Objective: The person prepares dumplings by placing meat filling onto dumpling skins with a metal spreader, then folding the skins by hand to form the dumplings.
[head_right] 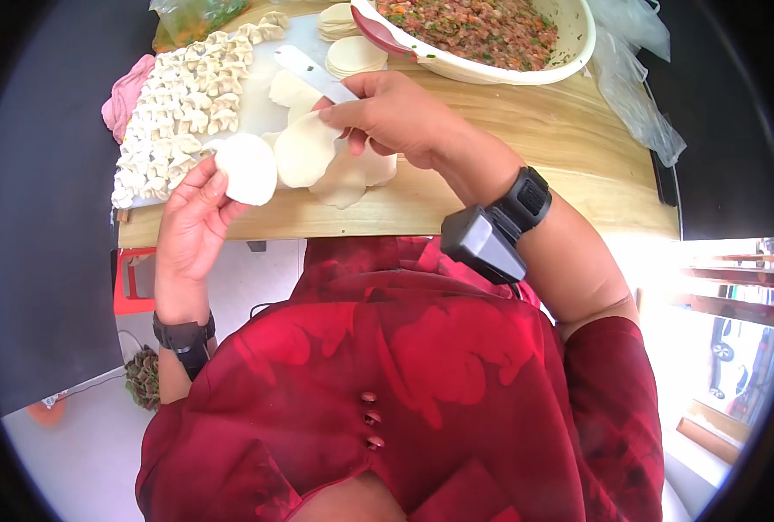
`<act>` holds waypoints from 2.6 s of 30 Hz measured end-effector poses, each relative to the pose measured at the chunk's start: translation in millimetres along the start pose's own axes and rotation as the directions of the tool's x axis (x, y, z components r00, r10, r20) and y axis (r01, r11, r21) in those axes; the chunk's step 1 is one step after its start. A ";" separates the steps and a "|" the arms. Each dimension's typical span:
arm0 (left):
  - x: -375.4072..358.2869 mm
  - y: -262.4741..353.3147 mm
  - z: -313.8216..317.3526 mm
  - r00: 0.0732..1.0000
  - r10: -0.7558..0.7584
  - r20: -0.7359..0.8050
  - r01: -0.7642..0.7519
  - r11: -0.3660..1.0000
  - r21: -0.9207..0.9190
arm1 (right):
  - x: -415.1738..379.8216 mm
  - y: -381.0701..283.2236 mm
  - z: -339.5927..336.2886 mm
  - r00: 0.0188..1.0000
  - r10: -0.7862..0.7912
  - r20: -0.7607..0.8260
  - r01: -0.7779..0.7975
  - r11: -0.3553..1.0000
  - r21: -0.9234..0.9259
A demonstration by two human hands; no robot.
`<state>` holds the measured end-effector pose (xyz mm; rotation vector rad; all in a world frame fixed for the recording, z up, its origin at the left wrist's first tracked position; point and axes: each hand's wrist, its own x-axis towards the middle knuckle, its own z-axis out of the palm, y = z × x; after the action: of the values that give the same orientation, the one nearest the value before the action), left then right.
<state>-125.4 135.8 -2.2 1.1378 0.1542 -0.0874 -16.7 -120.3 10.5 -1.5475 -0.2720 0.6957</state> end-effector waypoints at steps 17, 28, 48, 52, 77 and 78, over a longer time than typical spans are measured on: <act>28.6 -6.8 55.7 0.977 0.146 0.152 -0.195 0.900 0.390 | -8.6 -4.4 23.6 0.993 -0.116 -0.021 0.113 0.987 -0.115; 30.1 -11.4 54.1 0.990 0.054 0.129 -0.086 0.963 0.255 | -14.0 1.1 12.9 0.999 -0.054 -0.011 0.054 0.999 0.010; 32.7 -13.0 56.4 0.995 0.036 0.092 -0.057 0.969 0.241 | -16.6 20.6 4.9 1.000 -0.021 0.023 0.018 0.995 0.100; 40.5 -5.8 50.7 0.998 0.063 0.014 -0.065 0.974 0.218 | -19.8 23.0 -5.4 1.000 0.001 0.024 -0.004 0.994 0.107; 109.9 26.3 60.9 0.951 -0.008 0.310 -0.182 0.794 0.580 | -27.5 7.9 -30.7 0.994 -0.022 0.105 -0.008 0.961 0.277; 95.4 18.4 66.8 0.951 -0.009 0.309 -0.181 0.793 0.582 | -23.3 4.0 -29.0 0.996 -0.033 0.082 0.007 0.955 0.297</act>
<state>-23.5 83.6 25.8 1.7605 -0.2189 -0.2383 -19.3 -157.7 11.5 -1.2283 -0.2350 0.7527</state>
